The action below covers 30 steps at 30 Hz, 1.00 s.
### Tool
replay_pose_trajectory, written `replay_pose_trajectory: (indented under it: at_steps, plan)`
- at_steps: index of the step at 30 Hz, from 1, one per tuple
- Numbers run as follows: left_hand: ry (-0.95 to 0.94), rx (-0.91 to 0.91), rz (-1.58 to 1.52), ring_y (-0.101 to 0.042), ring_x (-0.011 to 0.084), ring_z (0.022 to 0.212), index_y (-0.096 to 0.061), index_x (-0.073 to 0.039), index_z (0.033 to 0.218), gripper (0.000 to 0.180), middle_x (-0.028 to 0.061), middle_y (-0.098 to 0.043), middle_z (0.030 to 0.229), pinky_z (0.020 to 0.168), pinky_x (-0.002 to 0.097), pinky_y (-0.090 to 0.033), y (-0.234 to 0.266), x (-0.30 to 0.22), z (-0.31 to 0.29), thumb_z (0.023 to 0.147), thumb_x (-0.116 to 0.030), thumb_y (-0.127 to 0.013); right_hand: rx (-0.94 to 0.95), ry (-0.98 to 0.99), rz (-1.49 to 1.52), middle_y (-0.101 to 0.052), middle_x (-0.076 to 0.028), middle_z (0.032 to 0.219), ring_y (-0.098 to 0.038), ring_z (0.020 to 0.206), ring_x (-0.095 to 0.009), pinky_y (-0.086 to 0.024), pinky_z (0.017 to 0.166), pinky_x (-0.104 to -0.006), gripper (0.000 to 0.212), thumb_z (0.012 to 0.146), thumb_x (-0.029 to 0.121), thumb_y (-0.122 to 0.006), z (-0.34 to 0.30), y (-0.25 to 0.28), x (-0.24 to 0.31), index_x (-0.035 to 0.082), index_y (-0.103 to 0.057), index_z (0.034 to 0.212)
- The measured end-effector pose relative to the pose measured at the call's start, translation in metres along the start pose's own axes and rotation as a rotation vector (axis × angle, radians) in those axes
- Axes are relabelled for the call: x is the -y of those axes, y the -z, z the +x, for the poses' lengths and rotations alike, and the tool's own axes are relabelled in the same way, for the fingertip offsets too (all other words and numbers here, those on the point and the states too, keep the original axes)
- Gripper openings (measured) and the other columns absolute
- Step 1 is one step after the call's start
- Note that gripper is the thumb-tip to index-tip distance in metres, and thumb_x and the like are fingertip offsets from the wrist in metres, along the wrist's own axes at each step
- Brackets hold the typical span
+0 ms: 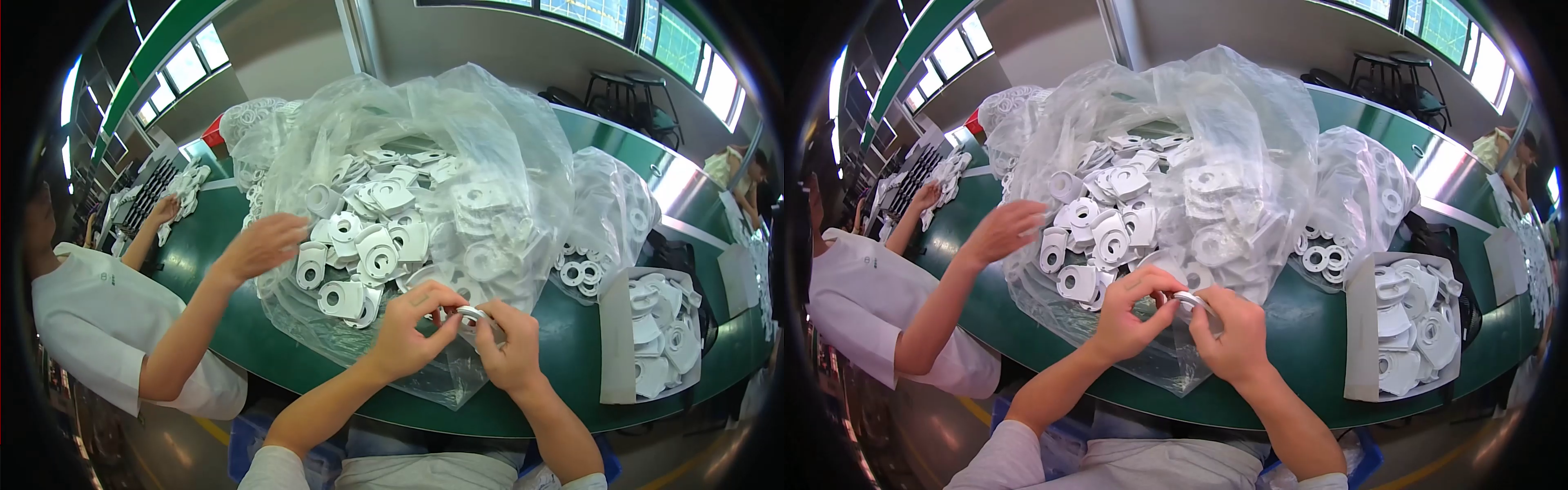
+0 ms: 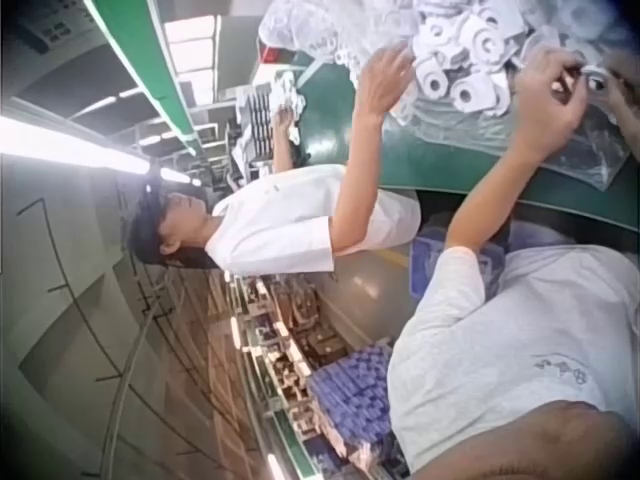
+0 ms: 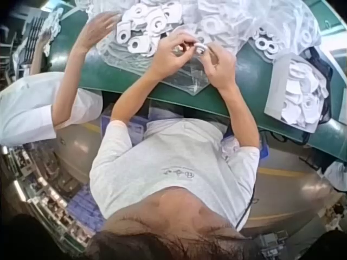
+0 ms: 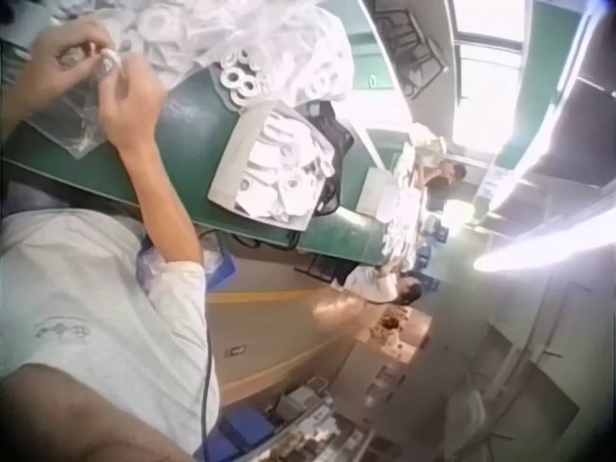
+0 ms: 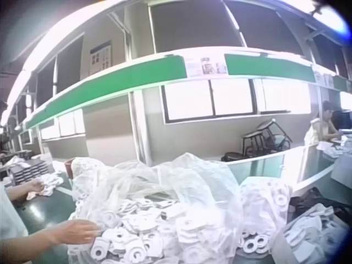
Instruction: Assembling small white plastic components by hand at a factory workbench.
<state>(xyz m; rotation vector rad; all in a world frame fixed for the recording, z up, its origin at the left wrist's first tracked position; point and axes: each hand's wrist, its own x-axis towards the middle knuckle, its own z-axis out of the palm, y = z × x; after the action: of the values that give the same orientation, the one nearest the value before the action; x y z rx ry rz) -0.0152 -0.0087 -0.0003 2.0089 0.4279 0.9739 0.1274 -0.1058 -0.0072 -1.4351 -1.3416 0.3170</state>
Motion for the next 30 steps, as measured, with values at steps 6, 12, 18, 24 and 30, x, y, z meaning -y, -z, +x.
replay_pose_trajectory:
  at_steps: [6,12,18,24,30]
  plan:
    - [-0.094,0.000,-0.113,-0.061,0.0141,0.071,-0.063,-0.002,0.096,0.021,0.0088,-0.064,0.093,0.059,0.0244,-0.049,-0.004,0.004,-0.005,0.076,0.006,-0.063,-0.131,0.288,-0.147,-0.062,-0.008,0.072,-0.059,0.065,-0.026,-0.046,0.061,-0.0332,0.015,0.064,0.001,-0.065,0.002,0.000,0.000,0.003,-0.064,0.080]
    - [-0.194,0.000,-0.082,-0.061,0.0201,0.080,-0.062,0.001,0.095,0.025,0.0145,-0.063,0.093,0.070,0.0268,-0.048,-0.001,0.001,-0.009,0.071,0.009,-0.064,-0.181,0.399,-0.137,-0.063,-0.006,0.077,-0.060,0.067,-0.023,-0.047,0.062,-0.0327,0.021,0.059,0.002,-0.068,0.001,0.000,0.003,0.005,-0.066,0.079]
    - [-0.330,-0.032,-0.081,-0.063,0.0231,0.079,-0.063,0.001,0.094,0.028,0.0150,-0.065,0.090,0.070,0.0301,-0.050,-0.002,-0.001,-0.006,0.068,0.010,-0.066,-0.201,0.464,-0.123,-0.062,-0.006,0.076,-0.061,0.066,-0.023,-0.048,0.060,-0.0319,0.024,0.057,0.002,-0.068,0.000,0.001,0.003,0.005,-0.067,0.081]
    - [-0.384,-0.038,-0.112,-0.064,0.0248,0.080,-0.064,0.002,0.093,0.028,0.0150,-0.066,0.089,0.071,0.0333,-0.051,-0.001,-0.004,-0.005,0.066,0.011,-0.067,-0.228,0.537,-0.146,-0.061,-0.007,0.074,-0.059,0.063,-0.023,-0.047,0.058,-0.0315,0.019,0.059,0.004,-0.067,0.001,0.002,0.007,0.002,-0.067,0.078]
    - [-0.367,-0.006,-0.162,-0.064,0.0234,0.082,-0.064,0.003,0.095,0.025,0.0148,-0.065,0.091,0.069,0.0324,-0.053,0.002,-0.004,-0.007,0.071,0.011,-0.066,-0.189,0.471,-0.078,-0.062,-0.007,0.073,-0.060,0.063,-0.022,-0.047,0.058,-0.0313,0.014,0.069,0.003,-0.065,0.000,0.002,0.007,0.002,-0.066,0.083]
